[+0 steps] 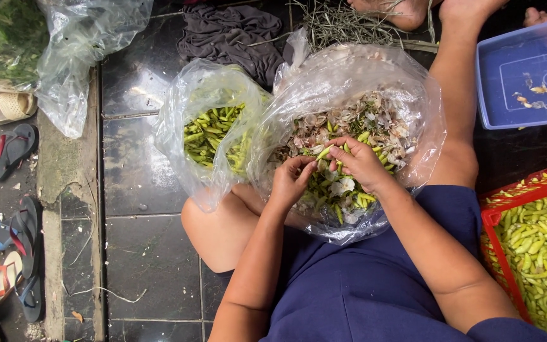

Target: The person sits on the floor and sorts green vegetables from a plastic bag, transferring them into a red basket. The person handles the vegetables by hand, separating them from debris and placing them into the basket.

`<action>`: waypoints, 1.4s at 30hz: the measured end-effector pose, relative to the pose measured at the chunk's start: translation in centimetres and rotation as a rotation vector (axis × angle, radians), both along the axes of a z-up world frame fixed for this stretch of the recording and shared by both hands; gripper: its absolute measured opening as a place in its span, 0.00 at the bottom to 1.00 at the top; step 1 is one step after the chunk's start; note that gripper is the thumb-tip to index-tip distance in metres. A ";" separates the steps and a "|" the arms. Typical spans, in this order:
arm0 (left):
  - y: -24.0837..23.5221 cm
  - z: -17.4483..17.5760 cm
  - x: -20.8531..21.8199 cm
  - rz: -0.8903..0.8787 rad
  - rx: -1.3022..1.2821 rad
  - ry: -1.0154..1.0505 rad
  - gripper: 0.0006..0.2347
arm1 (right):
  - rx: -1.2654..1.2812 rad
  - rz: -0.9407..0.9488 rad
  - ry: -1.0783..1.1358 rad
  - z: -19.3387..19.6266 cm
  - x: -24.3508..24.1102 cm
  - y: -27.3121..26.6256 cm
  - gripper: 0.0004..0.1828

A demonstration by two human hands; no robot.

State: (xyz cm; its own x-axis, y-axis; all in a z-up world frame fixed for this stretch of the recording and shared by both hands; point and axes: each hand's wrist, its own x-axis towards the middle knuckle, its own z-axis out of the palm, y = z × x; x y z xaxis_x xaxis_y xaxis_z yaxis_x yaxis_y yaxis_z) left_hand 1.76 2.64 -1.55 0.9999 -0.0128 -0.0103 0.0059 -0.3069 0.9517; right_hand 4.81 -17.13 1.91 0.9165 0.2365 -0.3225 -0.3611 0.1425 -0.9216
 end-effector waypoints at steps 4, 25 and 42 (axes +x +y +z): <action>-0.2 -0.4 0.0 0.020 -0.002 -0.009 0.04 | -0.036 0.020 -0.040 -1.3 -0.3 -0.1 0.11; -0.1 1.1 0.2 0.125 0.335 0.066 0.06 | -0.043 -0.109 -0.273 0.7 -2.3 0.1 0.05; -0.8 0.1 0.1 0.010 0.510 0.120 0.12 | 0.392 -0.138 0.320 -1.0 -2.4 -1.4 0.04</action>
